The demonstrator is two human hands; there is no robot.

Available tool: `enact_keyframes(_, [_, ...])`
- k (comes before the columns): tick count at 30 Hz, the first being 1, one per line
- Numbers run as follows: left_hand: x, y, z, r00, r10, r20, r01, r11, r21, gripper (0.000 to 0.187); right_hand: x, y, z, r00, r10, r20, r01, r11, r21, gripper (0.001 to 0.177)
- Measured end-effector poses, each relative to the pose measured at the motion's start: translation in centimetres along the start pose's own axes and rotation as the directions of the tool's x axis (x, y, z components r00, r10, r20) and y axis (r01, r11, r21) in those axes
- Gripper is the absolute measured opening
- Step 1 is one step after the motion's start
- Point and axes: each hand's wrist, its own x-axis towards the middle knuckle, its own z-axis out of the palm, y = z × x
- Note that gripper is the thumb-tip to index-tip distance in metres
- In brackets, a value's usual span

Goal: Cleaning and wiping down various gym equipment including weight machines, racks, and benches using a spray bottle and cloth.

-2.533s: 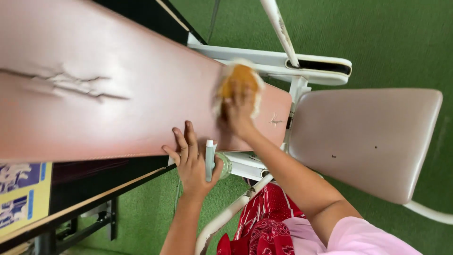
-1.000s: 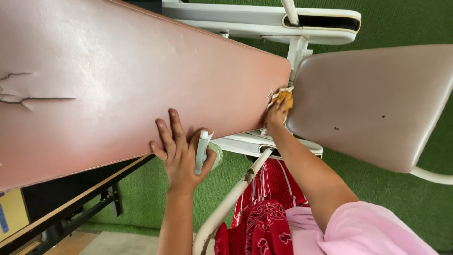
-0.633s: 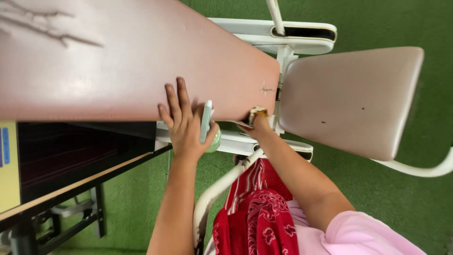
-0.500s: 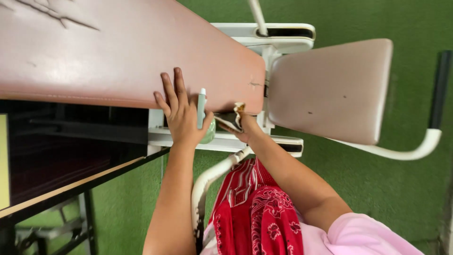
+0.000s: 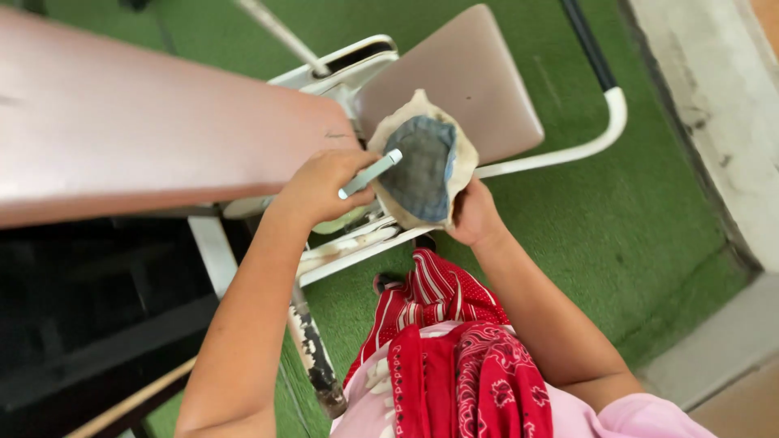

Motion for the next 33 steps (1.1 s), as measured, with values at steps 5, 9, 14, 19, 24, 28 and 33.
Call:
enact_keyframes(5, [4.5,2.4,3.7,0.981,0.117,0.156,-0.114,0.993,-0.028,0.046,-4.0,-0.6,-3.4,0.99,-0.143,0.018,0.144,0.972,-0.188,0.045])
enact_keyframes(9, [6.6,4.8,6.1,0.964,0.191,0.187,-0.183,0.981,-0.06,0.045,-5.9,-2.5,-4.1,0.973,-0.23,-0.012,0.218,0.937,-0.274,0.046])
enact_keyframes(14, [10.3,9.4,8.8,0.919,0.116,0.376,-0.061,0.986,-0.156,0.042,-9.5,-5.7,-6.5,0.969,-0.247,-0.019,0.225,0.908,-0.353,0.052])
enact_keyframes(19, [15.2,14.0,15.8,0.91,0.175,0.376,-0.114,0.977,-0.179,0.036,-14.1,-12.2,-11.8,0.963,-0.263,-0.056,0.226,0.905,-0.362,0.051])
enact_keyframes(24, [20.1,18.4,25.6,0.896,0.252,0.367,-0.149,0.947,-0.285,0.034,-18.7,-19.5,-19.7,0.96,-0.222,-0.168,0.156,0.929,-0.337,0.047])
enact_keyframes(28, [22.9,22.9,30.3,0.907,0.24,0.345,-0.091,0.914,-0.396,0.04,-22.0,-24.3,-23.7,0.931,-0.234,-0.281,0.134,0.933,-0.334,0.046])
enact_keyframes(33, [25.5,25.5,33.9,0.934,0.308,0.181,-0.209,0.882,-0.421,0.044,-25.0,-28.2,-26.3,0.913,-0.249,-0.323,0.142,0.936,-0.323,0.046])
